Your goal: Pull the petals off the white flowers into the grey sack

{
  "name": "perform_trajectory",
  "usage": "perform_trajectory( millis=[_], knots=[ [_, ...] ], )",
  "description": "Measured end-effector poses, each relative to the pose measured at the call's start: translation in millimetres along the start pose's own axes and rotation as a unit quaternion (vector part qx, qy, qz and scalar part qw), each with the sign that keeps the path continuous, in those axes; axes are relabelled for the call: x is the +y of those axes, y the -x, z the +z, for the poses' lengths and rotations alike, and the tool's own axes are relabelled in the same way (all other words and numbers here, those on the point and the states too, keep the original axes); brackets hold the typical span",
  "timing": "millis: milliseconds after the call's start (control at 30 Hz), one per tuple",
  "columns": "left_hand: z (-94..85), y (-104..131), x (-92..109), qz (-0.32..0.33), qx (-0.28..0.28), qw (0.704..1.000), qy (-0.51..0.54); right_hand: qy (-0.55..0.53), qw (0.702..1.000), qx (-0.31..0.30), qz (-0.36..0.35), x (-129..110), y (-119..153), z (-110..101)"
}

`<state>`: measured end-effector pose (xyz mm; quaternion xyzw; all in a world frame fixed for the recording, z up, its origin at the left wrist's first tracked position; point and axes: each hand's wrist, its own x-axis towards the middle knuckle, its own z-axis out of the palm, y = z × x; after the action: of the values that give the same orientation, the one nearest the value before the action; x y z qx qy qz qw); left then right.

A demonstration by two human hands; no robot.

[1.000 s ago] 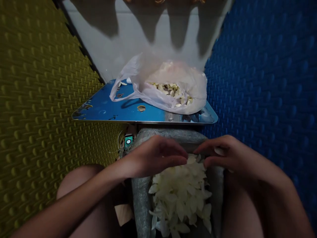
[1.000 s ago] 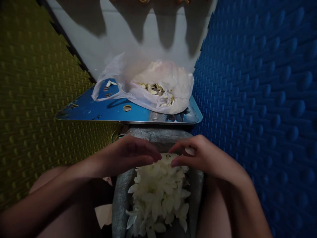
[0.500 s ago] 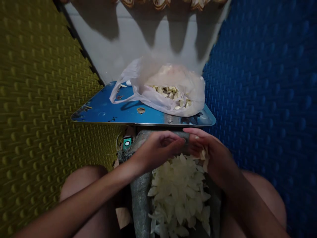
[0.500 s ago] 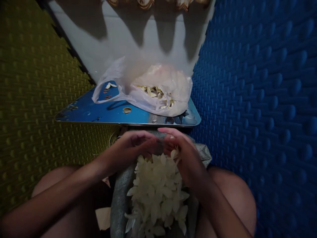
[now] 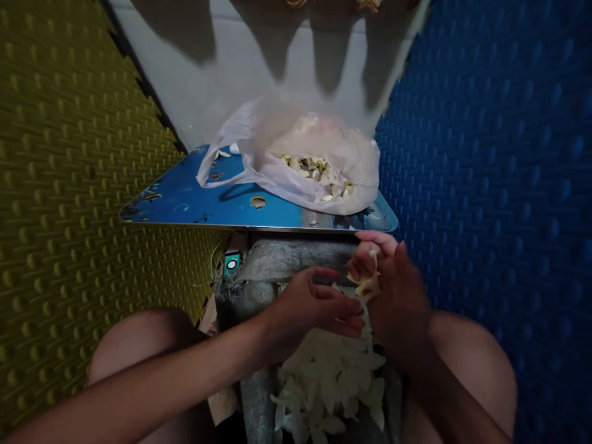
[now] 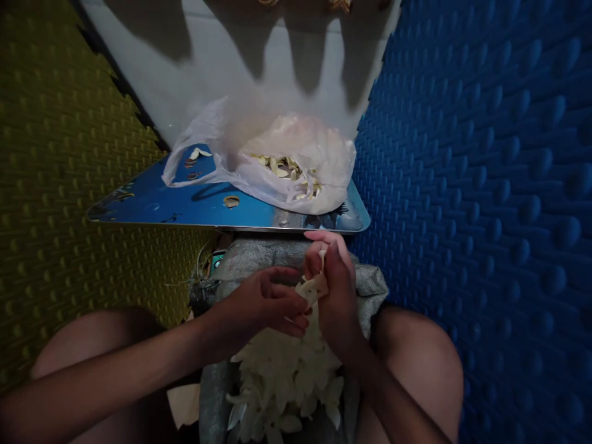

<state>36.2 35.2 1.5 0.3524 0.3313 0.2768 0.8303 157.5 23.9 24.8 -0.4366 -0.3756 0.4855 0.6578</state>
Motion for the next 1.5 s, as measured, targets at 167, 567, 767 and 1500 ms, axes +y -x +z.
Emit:
perform_trajectory(
  millis=[167,567,767,1500],
  knots=[
    [-6.4,4.6,6.6,-0.008,0.011,0.999,-0.049,0.023,0.998,0.049,-0.036,-12.0,-10.3,-10.5],
    [-24.9,11.4,13.5,0.001,0.04,0.985,-0.168,0.158,0.986,-0.022,0.04,-15.3,-19.9,-33.0],
    [-20.0,17.7,19.5,0.167,0.088,0.89,-0.414,0.168,0.984,-0.057,0.037,-13.3,-16.7,-27.0],
    [-6.9,19.9,23.2,0.333,0.169,0.86,-0.347,-0.007,0.987,-0.037,0.154,19.8,-0.4,-5.5]
  ],
)
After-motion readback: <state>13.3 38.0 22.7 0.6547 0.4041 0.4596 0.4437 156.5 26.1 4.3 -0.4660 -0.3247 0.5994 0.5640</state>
